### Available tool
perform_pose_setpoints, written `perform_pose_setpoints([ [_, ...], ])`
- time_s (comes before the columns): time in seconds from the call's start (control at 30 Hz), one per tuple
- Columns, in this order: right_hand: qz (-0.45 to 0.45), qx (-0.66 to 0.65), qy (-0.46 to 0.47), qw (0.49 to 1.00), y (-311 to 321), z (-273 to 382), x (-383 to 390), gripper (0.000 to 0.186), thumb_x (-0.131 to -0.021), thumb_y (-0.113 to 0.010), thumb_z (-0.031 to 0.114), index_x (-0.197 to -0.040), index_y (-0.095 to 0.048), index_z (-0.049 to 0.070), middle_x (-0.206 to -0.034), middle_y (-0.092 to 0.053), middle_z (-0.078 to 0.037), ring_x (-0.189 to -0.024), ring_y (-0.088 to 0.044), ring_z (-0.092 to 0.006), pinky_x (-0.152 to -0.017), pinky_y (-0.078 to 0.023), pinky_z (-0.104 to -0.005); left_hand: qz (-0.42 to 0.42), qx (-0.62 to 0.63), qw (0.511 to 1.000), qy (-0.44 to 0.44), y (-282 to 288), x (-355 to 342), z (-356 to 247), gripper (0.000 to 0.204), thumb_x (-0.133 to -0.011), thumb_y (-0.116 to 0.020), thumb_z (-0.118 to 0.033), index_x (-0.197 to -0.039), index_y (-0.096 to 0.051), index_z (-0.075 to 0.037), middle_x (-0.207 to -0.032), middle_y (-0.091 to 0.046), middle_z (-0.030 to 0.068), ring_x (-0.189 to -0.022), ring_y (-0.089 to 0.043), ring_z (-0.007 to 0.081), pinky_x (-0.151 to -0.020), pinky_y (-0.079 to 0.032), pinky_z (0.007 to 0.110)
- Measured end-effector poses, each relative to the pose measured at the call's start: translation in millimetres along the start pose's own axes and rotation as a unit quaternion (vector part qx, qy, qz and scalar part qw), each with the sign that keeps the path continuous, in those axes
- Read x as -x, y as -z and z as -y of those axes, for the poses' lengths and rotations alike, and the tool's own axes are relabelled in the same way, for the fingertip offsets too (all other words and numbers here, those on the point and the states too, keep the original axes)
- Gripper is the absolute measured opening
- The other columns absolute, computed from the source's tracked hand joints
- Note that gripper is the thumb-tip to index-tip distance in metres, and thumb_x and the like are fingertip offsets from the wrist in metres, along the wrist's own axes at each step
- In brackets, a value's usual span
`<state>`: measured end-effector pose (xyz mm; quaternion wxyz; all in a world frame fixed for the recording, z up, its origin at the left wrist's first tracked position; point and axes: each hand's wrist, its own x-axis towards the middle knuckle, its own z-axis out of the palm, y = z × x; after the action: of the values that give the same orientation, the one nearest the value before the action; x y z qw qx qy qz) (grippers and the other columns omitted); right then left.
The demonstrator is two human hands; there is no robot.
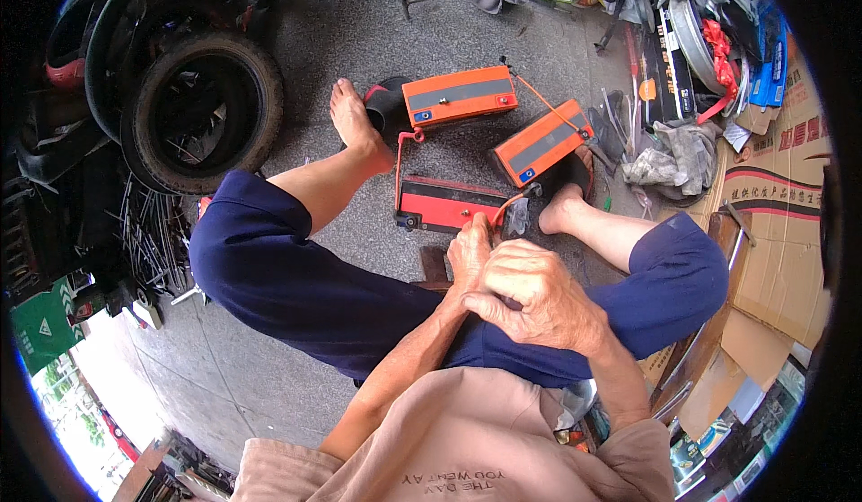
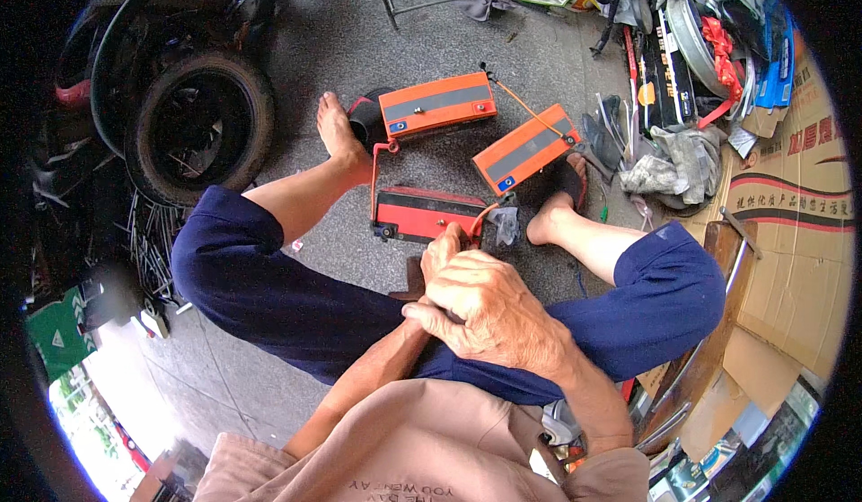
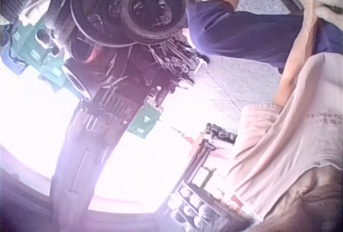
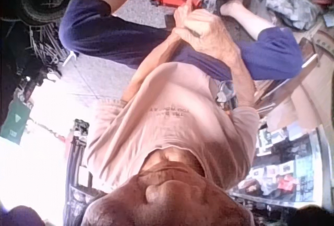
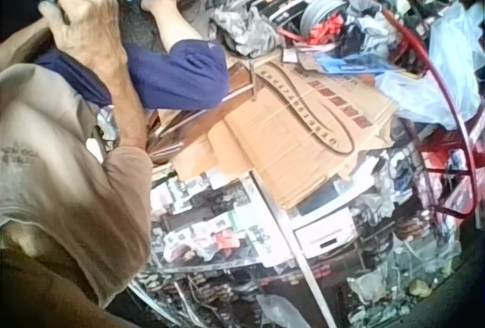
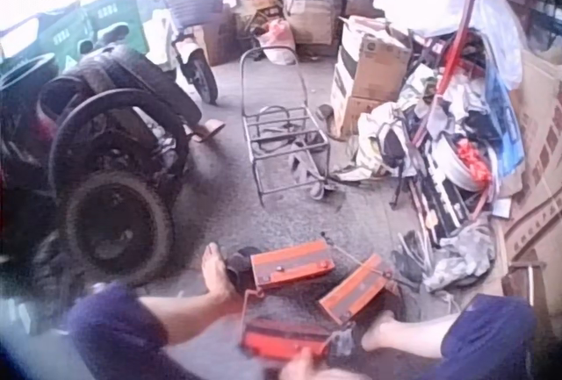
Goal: The person sits on the floor of a cluttered workshop and uses a screwdriver to manipulate screws on several small orange and red rectangular electronic devices. They repeatedly tighten and loosen screws on the casing of the devices, occasionally adjusting their position or the orientation of the objects.
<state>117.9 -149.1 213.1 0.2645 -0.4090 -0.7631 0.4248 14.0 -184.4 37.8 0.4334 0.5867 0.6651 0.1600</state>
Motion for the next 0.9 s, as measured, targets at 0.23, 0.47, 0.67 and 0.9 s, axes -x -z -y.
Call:
perform_pose_setpoints([
  [0.23,-0.035,-0.207,-0.044,0.977,-27,-4,8,0.026,-0.084,-0.076,0.014,-0.067,-0.065,-0.002,-0.058,-0.057,-0.012,-0.054,-0.059,-0.0273,-0.055,-0.044,-0.0377,-0.072,0.004,0.997,-0.033,-10,3,-4,0.024,-0.079,-0.069,-0.008,-0.092,-0.049,-0.005,-0.08,-0.062,0.0229,-0.073,-0.063,0.0476,-0.062,-0.048,0.056],
  [0.47,-0.169,-0.21,-0.016,0.963,-29,-18,11,0.022,-0.08,-0.067,0.0,-0.062,-0.054,-0.002,-0.054,-0.048,-0.01,-0.048,-0.05,-0.0261,-0.05,-0.038,-0.0372,-0.039,-0.041,0.998,-0.022,-9,-1,-7,0.027,-0.08,-0.07,-0.011,-0.096,-0.049,-0.005,-0.085,-0.064,0.0241,-0.074,-0.065,0.0479,-0.063,-0.051,0.057],
  [0.67,-0.281,-0.218,-0.032,0.934,-37,-19,12,0.022,-0.082,-0.057,-0.002,-0.061,-0.048,-0.003,-0.055,-0.052,-0.009,-0.047,-0.051,-0.0208,-0.051,-0.042,-0.0345,-0.047,-0.034,0.998,-0.026,-10,0,-6,0.025,-0.081,-0.07,-0.01,-0.095,-0.05,-0.005,-0.085,-0.063,0.0224,-0.074,-0.066,0.0468,-0.063,-0.051,0.055],
  [0.9,-0.328,-0.232,-0.055,0.914,-30,-27,15,0.029,-0.09,-0.056,0.002,-0.063,-0.05,-0.005,-0.058,-0.055,-0.008,-0.048,-0.05,-0.0135,-0.048,-0.039,-0.0296,-0.035,-0.046,0.997,-0.056,-8,-1,0,0.026,-0.082,-0.07,-0.014,-0.094,-0.049,-0.005,-0.085,-0.063,0.0217,-0.077,-0.065,0.0468,-0.063,-0.05,0.055],
])
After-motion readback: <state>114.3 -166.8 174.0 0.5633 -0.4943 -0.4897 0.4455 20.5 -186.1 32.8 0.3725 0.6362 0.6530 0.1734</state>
